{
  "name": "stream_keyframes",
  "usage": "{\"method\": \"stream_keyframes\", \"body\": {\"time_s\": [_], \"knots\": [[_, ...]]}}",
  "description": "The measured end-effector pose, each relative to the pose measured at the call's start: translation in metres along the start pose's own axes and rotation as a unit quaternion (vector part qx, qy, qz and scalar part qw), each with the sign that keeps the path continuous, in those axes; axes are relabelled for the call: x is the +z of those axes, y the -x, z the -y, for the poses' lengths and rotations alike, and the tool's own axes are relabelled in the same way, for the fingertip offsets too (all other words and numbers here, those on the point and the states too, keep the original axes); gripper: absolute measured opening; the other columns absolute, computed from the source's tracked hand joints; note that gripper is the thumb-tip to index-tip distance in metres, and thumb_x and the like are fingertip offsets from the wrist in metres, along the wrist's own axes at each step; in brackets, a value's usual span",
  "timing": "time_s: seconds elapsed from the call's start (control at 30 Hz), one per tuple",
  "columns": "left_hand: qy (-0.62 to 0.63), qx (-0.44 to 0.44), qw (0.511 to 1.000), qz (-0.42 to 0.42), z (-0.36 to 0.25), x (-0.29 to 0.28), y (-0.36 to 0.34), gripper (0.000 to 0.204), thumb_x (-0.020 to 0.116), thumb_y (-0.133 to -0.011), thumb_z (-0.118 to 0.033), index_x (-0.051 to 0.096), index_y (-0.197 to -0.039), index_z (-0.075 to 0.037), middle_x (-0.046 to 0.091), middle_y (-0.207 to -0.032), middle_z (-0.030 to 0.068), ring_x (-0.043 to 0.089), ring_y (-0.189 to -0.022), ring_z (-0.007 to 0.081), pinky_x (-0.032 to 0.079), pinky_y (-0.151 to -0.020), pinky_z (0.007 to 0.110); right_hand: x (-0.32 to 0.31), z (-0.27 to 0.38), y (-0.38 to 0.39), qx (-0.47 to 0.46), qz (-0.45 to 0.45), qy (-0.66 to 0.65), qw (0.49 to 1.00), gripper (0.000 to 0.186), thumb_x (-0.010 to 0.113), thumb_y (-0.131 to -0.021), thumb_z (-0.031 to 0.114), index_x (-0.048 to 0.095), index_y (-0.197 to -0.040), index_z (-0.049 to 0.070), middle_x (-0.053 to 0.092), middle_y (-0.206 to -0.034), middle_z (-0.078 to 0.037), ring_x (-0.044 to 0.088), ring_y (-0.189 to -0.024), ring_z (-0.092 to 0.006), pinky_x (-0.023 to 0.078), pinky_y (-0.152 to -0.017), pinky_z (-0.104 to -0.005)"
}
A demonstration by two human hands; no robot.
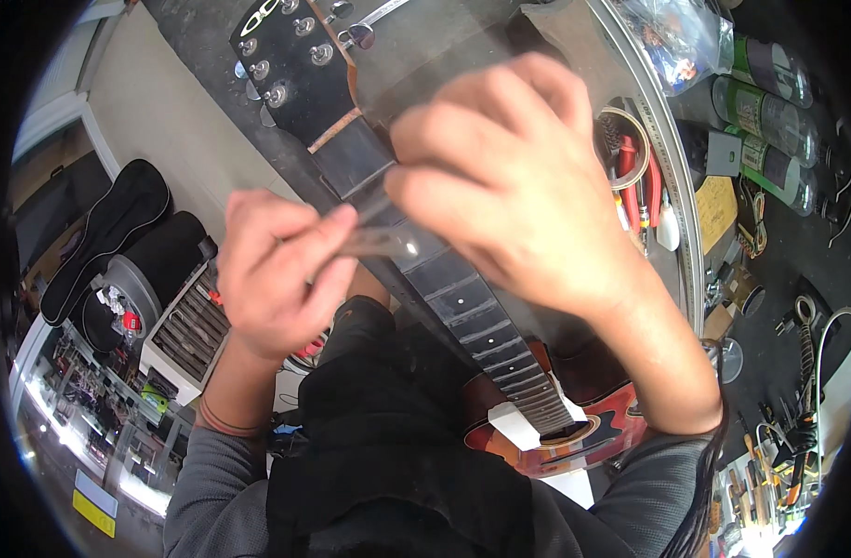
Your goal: The person works on the fretboard of a red acoustic guitar, using a small metal file to smooth the frets and a sanding block to clean the fretboard surface. The person also uses a brush to sweep away debris from the instrument.
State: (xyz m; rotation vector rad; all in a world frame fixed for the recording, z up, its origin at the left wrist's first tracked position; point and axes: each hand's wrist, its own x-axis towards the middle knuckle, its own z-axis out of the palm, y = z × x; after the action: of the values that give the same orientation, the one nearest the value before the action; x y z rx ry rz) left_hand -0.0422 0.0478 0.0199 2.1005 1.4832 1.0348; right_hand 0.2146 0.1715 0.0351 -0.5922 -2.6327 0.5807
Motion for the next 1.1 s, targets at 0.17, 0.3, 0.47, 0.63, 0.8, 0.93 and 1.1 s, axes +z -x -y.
{"method": "stream_keyframes", "body": {"time_s": [0.17,0.3,0.47,0.63,0.8,0.93,1.1], "knots": [[0.096,-0.045,0.994,0.033,-0.001,0.0,0.006,0.04,0.098,-0.073,0.004,0.087,-0.112,0.001,0.07,-0.096,0.0073,0.065,-0.081,0.0239,0.047,-0.072,0.04,-0.003,0.007,0.008,-0.001,0.01,-0.006,1.0,0.036,0.087,-0.083,0.024,0.082,-0.117,0.016,0.076,-0.123,-0.002,0.073,-0.116,-0.0309,0.048,-0.105,-0.056],[0.021,-0.052,0.998,-0.022,0.007,0.002,0.006,0.036,0.098,-0.078,0.007,0.087,-0.112,0.003,0.07,-0.098,0.0091,0.065,-0.082,0.0229,0.046,-0.069,0.037,0.009,-0.003,-0.013,-0.015,-0.009,0.024,1.0,0.034,0.087,-0.083,0.022,0.082,-0.116,0.015,0.076,-0.123,-0.003,0.072,-0.118,-0.0322,0.048,-0.106,-0.0551],[0.086,-0.016,0.995,0.04,0.001,-0.003,0.012,0.036,0.1,-0.078,0.003,0.087,-0.111,0.002,0.07,-0.095,0.0092,0.064,-0.08,0.024,0.046,-0.069,0.037,-0.004,0.012,0.005,0.0,0.026,-0.005,1.0,0.036,0.086,-0.082,0.024,0.083,-0.117,0.016,0.076,-0.123,-0.002,0.073,-0.116,-0.031,0.049,-0.105,-0.0564],[0.089,-0.05,0.994,-0.027,0.009,0.005,0.011,0.032,0.099,-0.078,-0.002,0.085,-0.106,-0.004,0.071,-0.09,0.003,0.066,-0.074,0.0208,0.045,-0.073,0.039,0.002,0.01,-0.004,0.0,0.014,0.01,1.0,0.037,0.089,-0.081,0.022,0.083,-0.117,0.016,0.076,-0.124,-0.003,0.073,-0.117,-0.0316,0.048,-0.107,-0.0572],[0.005,-0.006,0.999,-0.038,0.014,0.0,0.014,0.039,0.099,-0.072,-0.003,0.086,-0.109,-0.004,0.071,-0.092,0.0022,0.064,-0.073,0.0212,0.043,-0.074,0.04,0.006,0.01,-0.014,-0.003,0.009,0.014,1.0,0.037,0.091,-0.08,0.02,0.082,-0.116,0.017,0.076,-0.124,-0.003,0.073,-0.117,-0.0327,0.049,-0.107,-0.0565],[0.113,-0.021,0.993,0.041,0.003,-0.005,0.024,0.042,0.096,-0.071,0.003,0.087,-0.111,0.001,0.072,-0.097,0.008,0.063,-0.08,0.0259,0.048,-0.074,0.043,0.0,0.022,0.005,0.008,0.024,-0.011,1.0,0.035,0.091,-0.081,0.02,0.082,-0.115,0.016,0.077,-0.124,-0.003,0.074,-0.116,-0.0323,0.05,-0.105,-0.0562],[0.052,-0.044,0.997,-0.045,0.015,0.003,0.02,0.036,0.1,-0.076,0.0,0.086,-0.109,-0.002,0.071,-0.092,0.0046,0.064,-0.076,0.0232,0.045,-0.073,0.04,0.009,0.014,-0.015,-0.002,0.01,0.019,1.0,0.035,0.089,-0.08,0.02,0.081,-0.115,0.016,0.077,-0.124,-0.003,0.073,-0.119,-0.0323,0.049,-0.108,-0.0566]]}}
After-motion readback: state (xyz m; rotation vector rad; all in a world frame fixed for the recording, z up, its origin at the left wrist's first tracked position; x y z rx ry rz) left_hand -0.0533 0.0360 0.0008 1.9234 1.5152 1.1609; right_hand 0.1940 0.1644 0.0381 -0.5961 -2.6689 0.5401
